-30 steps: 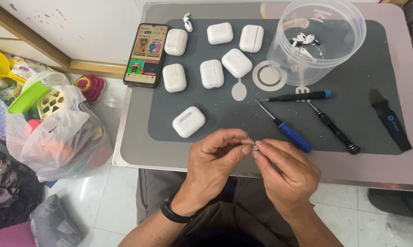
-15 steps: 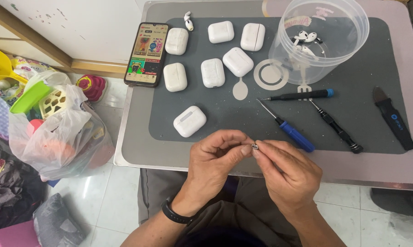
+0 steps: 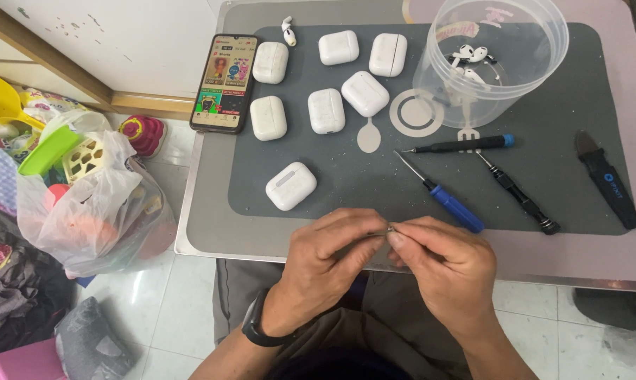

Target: Securing internal circuitry and components within an earbud charging case using precision tools.

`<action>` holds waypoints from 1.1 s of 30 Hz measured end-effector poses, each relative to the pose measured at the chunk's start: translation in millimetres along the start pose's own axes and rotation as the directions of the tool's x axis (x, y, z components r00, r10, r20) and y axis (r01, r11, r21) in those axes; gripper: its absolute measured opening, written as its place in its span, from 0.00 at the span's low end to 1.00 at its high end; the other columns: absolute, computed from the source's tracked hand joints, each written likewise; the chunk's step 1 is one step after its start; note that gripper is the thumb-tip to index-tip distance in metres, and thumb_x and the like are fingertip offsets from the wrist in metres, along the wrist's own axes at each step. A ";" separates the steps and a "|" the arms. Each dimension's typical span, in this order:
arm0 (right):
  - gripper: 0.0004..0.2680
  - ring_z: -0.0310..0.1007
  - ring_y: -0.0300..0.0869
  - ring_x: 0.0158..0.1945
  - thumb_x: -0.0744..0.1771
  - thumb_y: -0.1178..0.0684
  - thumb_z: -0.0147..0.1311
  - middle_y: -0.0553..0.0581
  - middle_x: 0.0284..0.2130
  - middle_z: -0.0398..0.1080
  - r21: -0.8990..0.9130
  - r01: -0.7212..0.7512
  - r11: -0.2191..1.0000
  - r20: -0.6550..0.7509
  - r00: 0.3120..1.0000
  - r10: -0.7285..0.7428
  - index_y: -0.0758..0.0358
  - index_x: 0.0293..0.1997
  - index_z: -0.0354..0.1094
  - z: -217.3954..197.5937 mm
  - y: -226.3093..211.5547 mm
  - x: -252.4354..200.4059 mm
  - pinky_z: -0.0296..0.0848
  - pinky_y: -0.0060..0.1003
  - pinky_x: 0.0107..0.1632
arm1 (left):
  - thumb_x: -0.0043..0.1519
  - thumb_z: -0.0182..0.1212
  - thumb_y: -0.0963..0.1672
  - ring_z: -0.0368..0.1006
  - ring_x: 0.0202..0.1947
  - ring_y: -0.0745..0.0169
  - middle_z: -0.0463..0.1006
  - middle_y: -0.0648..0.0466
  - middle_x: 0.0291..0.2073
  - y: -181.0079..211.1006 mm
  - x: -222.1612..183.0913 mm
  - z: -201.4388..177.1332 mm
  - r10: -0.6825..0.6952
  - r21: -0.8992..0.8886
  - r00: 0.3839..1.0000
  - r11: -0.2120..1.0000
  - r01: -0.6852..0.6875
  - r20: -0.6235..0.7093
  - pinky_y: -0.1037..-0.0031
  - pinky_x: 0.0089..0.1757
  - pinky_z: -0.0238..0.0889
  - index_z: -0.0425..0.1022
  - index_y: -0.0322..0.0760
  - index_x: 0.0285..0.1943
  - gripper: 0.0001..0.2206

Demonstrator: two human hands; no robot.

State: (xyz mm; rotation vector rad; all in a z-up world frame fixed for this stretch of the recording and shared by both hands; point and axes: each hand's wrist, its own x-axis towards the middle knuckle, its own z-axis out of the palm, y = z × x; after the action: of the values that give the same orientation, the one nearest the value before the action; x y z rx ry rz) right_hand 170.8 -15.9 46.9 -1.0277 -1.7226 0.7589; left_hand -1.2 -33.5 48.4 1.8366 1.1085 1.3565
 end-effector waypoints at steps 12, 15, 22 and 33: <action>0.03 0.79 0.39 0.27 0.66 0.63 0.59 0.58 0.31 0.79 -0.170 0.119 0.978 0.005 0.993 -0.119 0.70 0.40 0.76 -1.1 -4.0 -7.5 0.81 0.26 0.32 | 0.67 0.58 0.42 0.80 0.39 0.60 0.81 0.52 0.39 2.5 -4.3 2.9 -0.156 -0.137 0.987 0.978 0.159 0.034 0.76 0.44 0.74 0.79 0.34 0.49 0.07; 0.03 0.79 0.37 0.32 0.65 0.64 0.60 0.55 0.33 0.80 -0.219 0.106 0.970 -0.010 0.994 -0.110 0.67 0.39 0.78 4.1 -10.5 -7.7 0.76 0.23 0.31 | 0.63 0.65 0.41 0.78 0.37 0.65 0.83 0.52 0.36 -8.4 -11.2 13.6 -0.416 -0.399 0.909 0.838 0.371 -0.030 0.79 0.41 0.72 0.83 0.33 0.47 0.07; 0.02 0.77 0.47 0.35 0.67 0.64 0.56 0.59 0.34 0.77 -0.373 0.307 0.876 -0.019 0.941 -0.338 0.71 0.37 0.74 8.1 -3.8 -9.3 0.75 0.38 0.44 | 0.58 0.69 0.37 0.76 0.37 0.66 0.83 0.50 0.35 -2.9 -2.2 13.7 -0.562 -0.521 0.827 0.698 0.491 0.027 0.80 0.40 0.72 0.85 0.29 0.41 0.05; 0.03 0.71 0.39 0.25 0.65 0.66 0.63 0.54 0.26 0.73 -0.402 0.349 0.846 -0.114 0.898 -0.424 0.68 0.34 0.72 9.2 7.1 0.1 0.70 0.30 0.29 | 0.59 0.67 0.40 0.84 0.30 0.65 0.87 0.50 0.27 3.0 13.1 21.2 -0.673 -0.349 0.737 0.707 0.615 -0.063 0.78 0.40 0.80 0.86 0.31 0.38 0.05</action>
State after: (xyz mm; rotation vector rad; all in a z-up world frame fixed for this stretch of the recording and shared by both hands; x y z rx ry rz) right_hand 164.3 -12.9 37.8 -0.9172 -1.8554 0.0595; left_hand 21.5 -23.2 50.5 0.9484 1.3761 1.1838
